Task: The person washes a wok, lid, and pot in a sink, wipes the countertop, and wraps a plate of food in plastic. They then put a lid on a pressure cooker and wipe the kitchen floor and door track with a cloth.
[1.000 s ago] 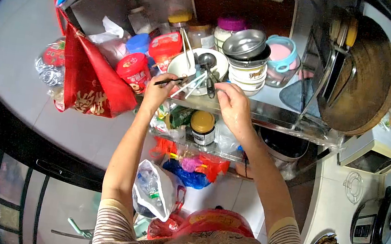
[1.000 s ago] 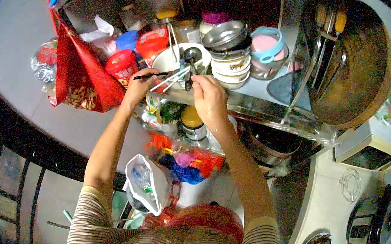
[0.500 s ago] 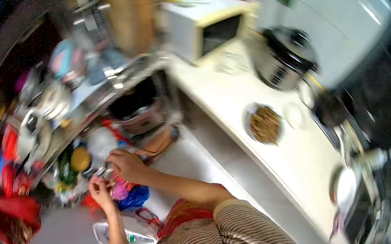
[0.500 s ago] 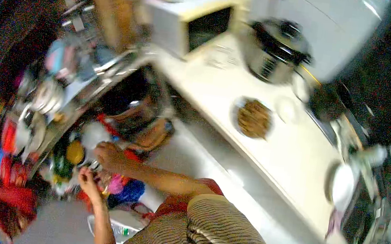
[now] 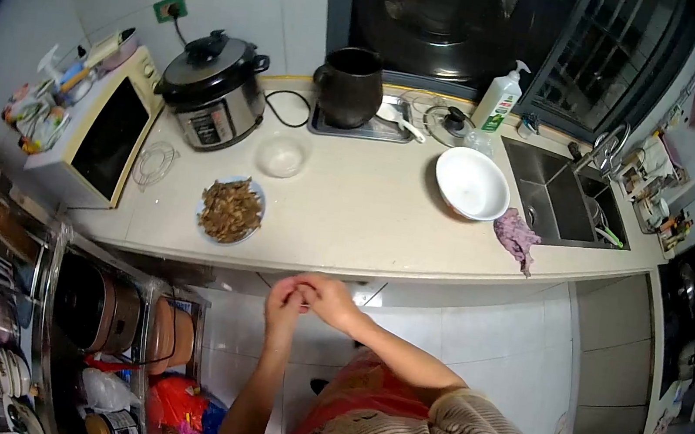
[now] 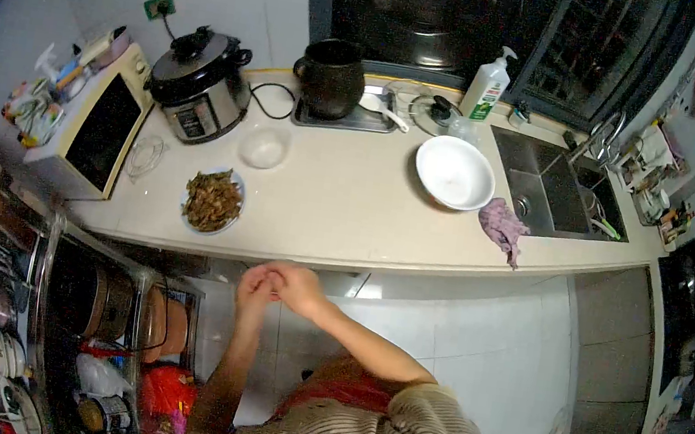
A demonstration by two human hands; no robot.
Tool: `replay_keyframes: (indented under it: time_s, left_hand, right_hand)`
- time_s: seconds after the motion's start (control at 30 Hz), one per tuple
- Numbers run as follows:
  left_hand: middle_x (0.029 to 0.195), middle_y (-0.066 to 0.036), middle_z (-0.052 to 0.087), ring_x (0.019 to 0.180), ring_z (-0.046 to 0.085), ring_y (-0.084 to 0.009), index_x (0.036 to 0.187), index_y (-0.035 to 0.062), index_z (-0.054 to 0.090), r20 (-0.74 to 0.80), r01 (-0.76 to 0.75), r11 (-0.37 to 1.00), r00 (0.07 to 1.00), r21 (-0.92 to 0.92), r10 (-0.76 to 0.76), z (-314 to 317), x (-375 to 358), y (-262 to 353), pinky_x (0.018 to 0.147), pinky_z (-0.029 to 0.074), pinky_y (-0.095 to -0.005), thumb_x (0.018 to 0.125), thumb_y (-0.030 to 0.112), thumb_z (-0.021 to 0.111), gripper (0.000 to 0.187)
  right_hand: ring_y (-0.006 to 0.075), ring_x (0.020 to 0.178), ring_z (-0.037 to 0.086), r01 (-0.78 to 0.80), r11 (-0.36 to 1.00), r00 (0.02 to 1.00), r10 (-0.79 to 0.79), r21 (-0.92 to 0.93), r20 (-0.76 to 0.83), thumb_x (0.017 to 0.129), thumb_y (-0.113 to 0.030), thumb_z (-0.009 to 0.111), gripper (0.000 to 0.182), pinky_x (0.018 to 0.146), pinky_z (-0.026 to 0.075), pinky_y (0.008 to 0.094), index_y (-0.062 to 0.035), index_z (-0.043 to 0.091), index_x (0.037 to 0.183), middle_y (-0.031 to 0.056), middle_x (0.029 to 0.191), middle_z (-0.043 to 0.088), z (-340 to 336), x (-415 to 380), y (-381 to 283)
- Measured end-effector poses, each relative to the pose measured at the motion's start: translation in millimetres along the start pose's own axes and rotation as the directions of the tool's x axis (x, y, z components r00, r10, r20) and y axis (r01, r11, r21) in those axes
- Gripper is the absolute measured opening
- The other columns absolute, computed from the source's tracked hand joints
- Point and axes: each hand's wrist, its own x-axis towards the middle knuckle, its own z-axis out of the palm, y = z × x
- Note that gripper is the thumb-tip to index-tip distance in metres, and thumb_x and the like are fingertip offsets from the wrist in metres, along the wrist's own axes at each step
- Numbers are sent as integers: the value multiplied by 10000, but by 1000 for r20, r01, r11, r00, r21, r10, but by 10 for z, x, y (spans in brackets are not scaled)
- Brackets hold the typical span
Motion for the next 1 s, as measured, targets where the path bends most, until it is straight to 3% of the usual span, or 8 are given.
replay_keyframes:
  time_s: [0.13, 0.27, 0.43, 0.57, 0.67, 0.9, 0.97, 1.0]
  left_hand:
    - [960, -89, 584, 788, 587, -145, 1135, -9, 497, 53, 79, 995, 995, 68, -83, 631, 185, -36, 635, 489, -247, 872, 61, 511, 272]
    - [902, -63, 560, 744, 573, -136, 1126, -13, 491, -59, 105, 993, 993, 60, -101, 1069, 520, -145, 615, 482, -238, 854, 60, 530, 284]
    - [949, -80, 558, 706, 601, -174, 1088, 35, 515, -56, 142, 990, 988, 4, -142, 1798, 932, -432, 619, 516, -290, 841, 95, 586, 263]
    - [991, -91, 542, 737, 617, -201, 1164, 39, 462, 72, 213, 977, 974, 16, -213, 2531, 1030, -565, 640, 526, -314, 849, 149, 589, 356]
    - [979, -83, 520, 756, 597, -169, 1235, 6, 402, 79, 268, 963, 961, -13, -266, 2971, 1108, -496, 634, 518, -281, 883, 181, 552, 421]
    - [1117, -139, 504, 806, 614, -237, 1274, 0, 346, 88, 295, 949, 954, -113, -286, 3249, 1438, -560, 609, 557, -334, 833, 166, 598, 534]
    - [1110, -151, 508, 826, 612, -248, 1264, 10, 359, 261, -222, 962, 949, 160, 176, 3004, 1437, -726, 595, 563, -344, 792, 88, 568, 522]
    - [1106, -157, 510, 836, 611, -252, 1260, 12, 364, 249, -239, 956, 949, 167, 194, 2951, 1441, -681, 593, 565, -346, 771, 57, 548, 524]
  right_hand:
    - [193, 777, 622, 6, 999, 948, 5, 33, -318, 882, -160, 554, 216, 683, 508, 292, -33, 621, 1043, 114, 987, 638, -623, -136, 965]
    - [131, 660, 558, -70, 791, 824, 390, 607, -412, 913, -215, 517, 419, 528, 487, 262, -34, 400, 1273, 60, 875, 545, -1635, -364, 1592]
    - [171, 633, 595, 138, 662, 365, 657, 736, -659, 891, -243, 546, 529, 477, 514, 284, -58, 277, 1307, 89, 1021, 506, -2889, -360, 1704]
    - [144, 586, 575, -59, 622, 613, 640, 781, -463, 868, -145, 492, 315, 412, 496, 250, -17, 427, 1148, 105, 951, 549, -3256, -76, 2235]
    - [155, 616, 562, -12, 729, 545, 579, 684, -607, 844, -82, 441, 275, 442, 484, 247, 11, 436, 1102, 113, 882, 557, -3177, 64, 1963]
    - [160, 648, 578, 12, 678, 732, 495, 735, -469, 831, -68, 442, 332, 499, 512, 253, 0, 404, 1154, 120, 911, 560, -3016, 224, 1949]
    - [159, 656, 579, -32, 710, 747, 485, 703, -455, 827, -69, 449, 340, 505, 522, 257, 25, 395, 1149, 130, 903, 559, -2900, 288, 2015]
    - [171, 701, 585, -49, 696, 753, 497, 716, -431, 820, -61, 447, 340, 526, 529, 272, 12, 407, 1150, 130, 931, 559, -2878, 313, 1997]
